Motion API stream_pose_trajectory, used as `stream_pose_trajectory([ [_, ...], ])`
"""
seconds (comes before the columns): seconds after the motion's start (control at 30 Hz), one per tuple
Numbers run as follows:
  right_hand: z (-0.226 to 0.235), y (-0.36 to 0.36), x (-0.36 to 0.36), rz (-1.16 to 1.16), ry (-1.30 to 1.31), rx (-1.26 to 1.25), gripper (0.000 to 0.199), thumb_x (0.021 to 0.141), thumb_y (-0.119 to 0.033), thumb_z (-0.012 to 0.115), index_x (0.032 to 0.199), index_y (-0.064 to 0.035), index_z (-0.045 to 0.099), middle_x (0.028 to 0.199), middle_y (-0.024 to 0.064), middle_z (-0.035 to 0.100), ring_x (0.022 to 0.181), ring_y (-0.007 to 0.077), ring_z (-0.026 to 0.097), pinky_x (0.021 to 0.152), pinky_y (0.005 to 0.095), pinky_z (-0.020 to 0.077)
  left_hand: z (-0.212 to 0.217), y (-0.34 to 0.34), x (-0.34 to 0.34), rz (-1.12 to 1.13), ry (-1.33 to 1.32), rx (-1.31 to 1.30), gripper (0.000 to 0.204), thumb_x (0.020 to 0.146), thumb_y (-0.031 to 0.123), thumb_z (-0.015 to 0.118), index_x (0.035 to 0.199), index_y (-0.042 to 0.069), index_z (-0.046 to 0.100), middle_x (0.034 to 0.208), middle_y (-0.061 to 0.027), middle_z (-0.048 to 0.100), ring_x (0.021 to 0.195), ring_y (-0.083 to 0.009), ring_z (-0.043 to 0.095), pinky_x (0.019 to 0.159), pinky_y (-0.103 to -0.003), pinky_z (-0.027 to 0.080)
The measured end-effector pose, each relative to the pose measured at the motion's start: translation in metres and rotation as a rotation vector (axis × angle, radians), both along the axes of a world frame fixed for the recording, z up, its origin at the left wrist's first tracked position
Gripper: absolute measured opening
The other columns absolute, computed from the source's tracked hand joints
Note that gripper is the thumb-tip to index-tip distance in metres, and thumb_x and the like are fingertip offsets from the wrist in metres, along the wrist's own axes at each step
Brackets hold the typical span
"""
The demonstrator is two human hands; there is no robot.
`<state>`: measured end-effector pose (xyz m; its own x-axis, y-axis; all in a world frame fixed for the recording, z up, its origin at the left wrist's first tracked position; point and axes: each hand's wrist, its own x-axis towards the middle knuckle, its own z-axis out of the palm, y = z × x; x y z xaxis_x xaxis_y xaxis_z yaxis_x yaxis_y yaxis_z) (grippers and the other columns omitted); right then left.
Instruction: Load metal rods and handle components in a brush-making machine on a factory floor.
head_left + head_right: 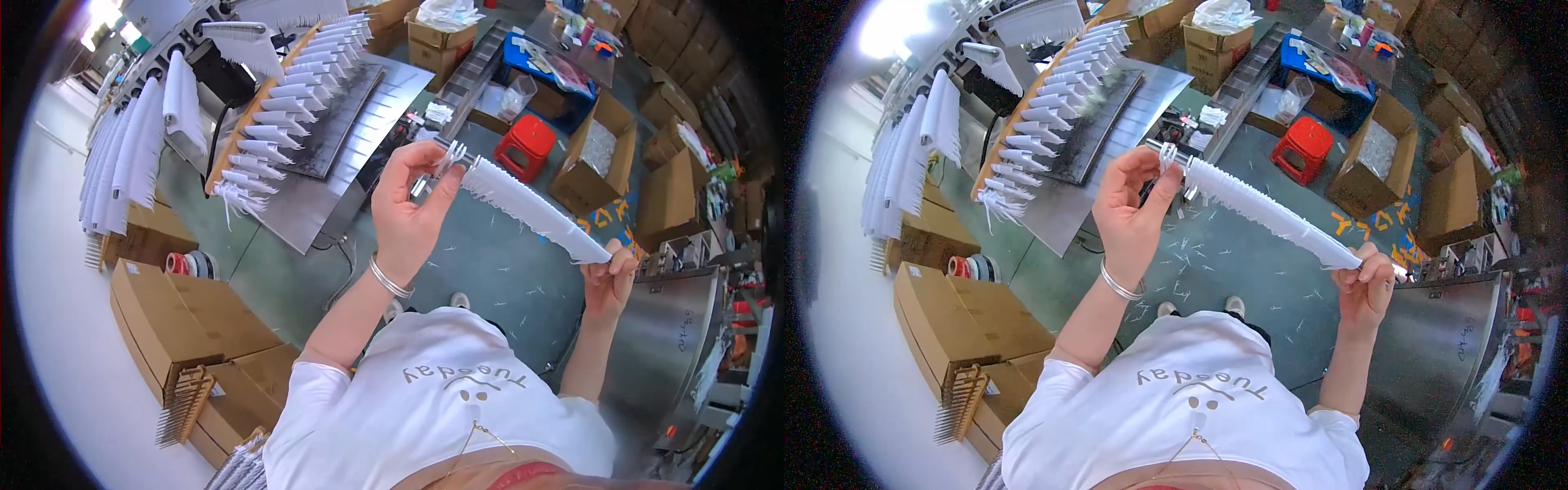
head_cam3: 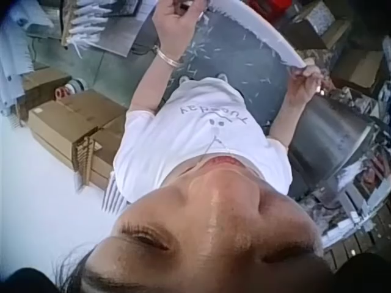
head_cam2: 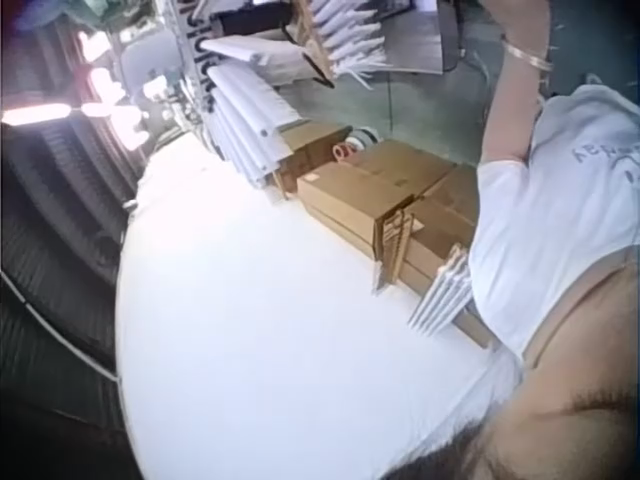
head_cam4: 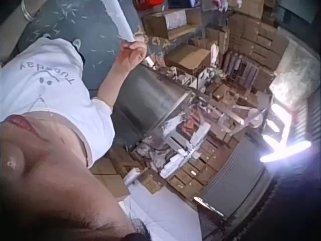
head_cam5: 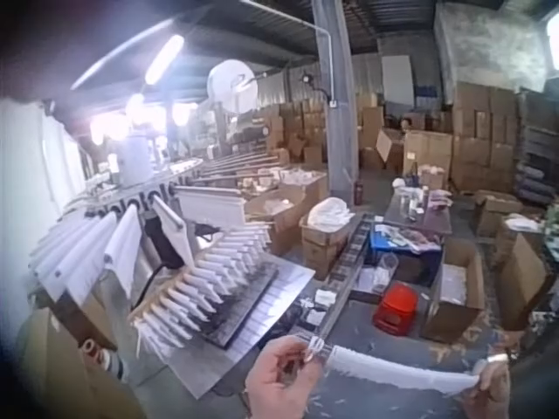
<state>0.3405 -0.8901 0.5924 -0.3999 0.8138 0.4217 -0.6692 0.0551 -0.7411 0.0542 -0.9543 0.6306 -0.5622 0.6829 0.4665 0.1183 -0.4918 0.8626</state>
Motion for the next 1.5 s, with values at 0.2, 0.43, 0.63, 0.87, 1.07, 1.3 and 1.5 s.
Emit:
stream_pose_trajectory([
  [0.2,0.005,-0.009,0.004,-0.102,-0.044,0.047,0.034,0.095,-0.036,0.046,0.075,-0.0088,0.047,0.075,0.0016,0.042,0.061,0.0098,0.039,0.053,0.0231,0.0311,0.010,0.006,0.008,0.326,0.402,0.054,0.020,0.075,0.002,0.071,0.090,0.002,0.058,0.089,-0.0064,0.058,0.080,-0.0210,0.056,0.075,-0.028,0.044],
  [0.43,0.006,-0.016,0.013,-0.096,-0.024,0.061,0.032,0.093,-0.033,0.051,0.075,-0.0065,0.050,0.073,0.0035,0.045,0.063,0.0115,0.042,0.052,0.0248,0.0319,0.002,0.007,0.019,0.214,0.292,0.009,0.018,0.077,0.003,0.070,0.090,0.002,0.058,0.086,-0.0068,0.060,0.081,-0.0180,0.057,0.075,-0.027,0.044],
  [0.63,-0.001,-0.014,0.016,-0.096,-0.028,0.034,0.032,0.093,-0.033,0.051,0.075,-0.0067,0.050,0.075,0.0033,0.044,0.066,0.0118,0.043,0.054,0.0240,0.0336,0.001,0.011,0.026,0.218,0.265,-0.049,0.014,0.080,0.005,0.069,0.090,0.001,0.059,0.083,-0.0048,0.062,0.076,-0.0141,0.056,0.072,-0.025,0.044],
  [0.87,-0.008,-0.006,0.020,-0.145,-0.043,0.050,0.032,0.092,-0.035,0.052,0.076,-0.0067,0.053,0.076,0.0025,0.044,0.065,0.0109,0.043,0.052,0.0236,0.0314,0.008,0.014,0.025,0.233,0.264,0.029,0.012,0.078,0.000,0.069,0.088,0.001,0.062,0.081,-0.0052,0.061,0.075,-0.0141,0.056,0.068,-0.025,0.044],
  [1.07,-0.008,-0.004,0.015,-0.135,-0.057,0.076,0.033,0.093,-0.035,0.050,0.076,-0.0069,0.053,0.075,0.0027,0.043,0.063,0.0111,0.042,0.051,0.0242,0.0298,0.008,0.013,0.028,0.259,0.425,0.113,0.012,0.076,0.003,0.071,0.085,0.001,0.063,0.084,-0.0061,0.060,0.077,-0.0179,0.055,0.067,-0.027,0.044],
  [1.3,-0.004,-0.004,0.015,-0.111,-0.035,0.058,0.033,0.094,-0.035,0.047,0.076,-0.0079,0.052,0.075,0.0017,0.043,0.063,0.0112,0.042,0.052,0.0242,0.0304,-0.002,0.011,0.019,0.212,0.307,0.042,0.019,0.082,0.008,0.065,0.099,0.001,0.060,0.092,-0.0067,0.058,0.082,-0.0171,0.054,0.072,-0.027,0.042],
  [1.5,-0.006,-0.004,0.017,-0.076,0.003,0.025,0.034,0.092,-0.036,0.050,0.076,-0.0065,0.054,0.075,0.0022,0.044,0.066,0.0115,0.043,0.053,0.0245,0.0319,0.002,0.017,0.018,0.093,0.258,0.022,0.026,0.086,0.012,0.063,0.108,0.000,0.058,0.098,-0.0051,0.058,0.090,-0.0130,0.055,0.082,-0.025,0.043],
])
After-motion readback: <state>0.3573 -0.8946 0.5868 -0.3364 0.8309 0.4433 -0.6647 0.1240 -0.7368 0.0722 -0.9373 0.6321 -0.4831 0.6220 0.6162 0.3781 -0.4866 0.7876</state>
